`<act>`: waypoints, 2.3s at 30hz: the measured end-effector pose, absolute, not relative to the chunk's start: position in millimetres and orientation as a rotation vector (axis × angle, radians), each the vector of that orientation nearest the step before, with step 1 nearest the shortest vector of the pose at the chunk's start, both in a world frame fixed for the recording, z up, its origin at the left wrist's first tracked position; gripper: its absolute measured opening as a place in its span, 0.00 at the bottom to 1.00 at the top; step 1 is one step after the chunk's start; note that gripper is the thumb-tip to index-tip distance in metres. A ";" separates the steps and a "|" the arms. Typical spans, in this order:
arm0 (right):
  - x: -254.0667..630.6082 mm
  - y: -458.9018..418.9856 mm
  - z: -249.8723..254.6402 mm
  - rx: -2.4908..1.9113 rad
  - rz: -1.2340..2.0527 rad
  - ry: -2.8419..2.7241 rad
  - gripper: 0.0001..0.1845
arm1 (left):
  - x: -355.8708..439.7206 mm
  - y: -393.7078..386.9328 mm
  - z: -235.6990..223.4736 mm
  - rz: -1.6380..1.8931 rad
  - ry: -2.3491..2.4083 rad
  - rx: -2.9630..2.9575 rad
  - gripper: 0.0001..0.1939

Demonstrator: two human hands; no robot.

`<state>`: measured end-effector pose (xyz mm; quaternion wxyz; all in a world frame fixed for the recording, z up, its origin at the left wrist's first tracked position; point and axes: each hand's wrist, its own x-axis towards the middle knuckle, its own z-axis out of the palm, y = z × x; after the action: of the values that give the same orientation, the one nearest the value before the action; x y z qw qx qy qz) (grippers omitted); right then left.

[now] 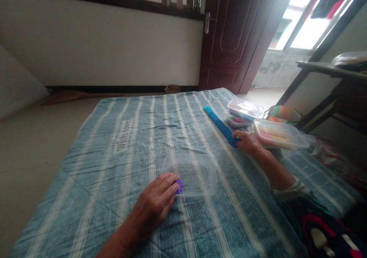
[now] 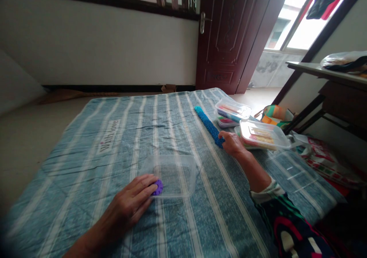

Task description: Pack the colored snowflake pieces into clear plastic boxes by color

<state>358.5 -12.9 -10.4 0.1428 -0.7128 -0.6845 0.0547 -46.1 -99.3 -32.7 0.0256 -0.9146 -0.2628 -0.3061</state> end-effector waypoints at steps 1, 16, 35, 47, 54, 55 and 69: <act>358.6 -12.9 -10.2 -2.051 0.163 -1.975 0.20 | -46.0 -99.4 -32.8 -0.946 -0.813 -2.830 0.13; 267.9 -68.0 65.3 -1.200 0.647 -2.254 0.09 | -38.8 -103.2 -16.9 -0.890 -0.812 -2.847 0.11; 180.8 -63.2 6.4 -1.050 1.020 -2.437 0.18 | -36.7 -105.9 -13.7 -0.903 -0.794 -2.822 0.12; 167.0 -69.3 -4.5 -1.022 0.919 -2.345 0.12 | -34.7 -102.1 -10.0 -0.854 -0.795 -2.821 0.15; 162.6 -69.1 2.9 -1.051 0.785 -2.447 0.08 | -35.5 -97.3 -19.5 -0.803 -0.766 -2.701 0.16; 161.8 -69.4 3.3 -1.059 0.786 -2.443 0.07 | -34.6 -98.3 -21.7 -0.782 -0.785 -2.688 0.17; 273.8 -36.5 23.2 -1.625 0.209 -2.110 0.22 | -31.6 -102.3 -30.1 -0.785 -0.932 -2.671 0.16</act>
<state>273.8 -36.5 23.2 0.2330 -0.5915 -0.7682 0.0759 -31.6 -102.3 -30.1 0.1029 -0.9050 -0.3157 -0.2660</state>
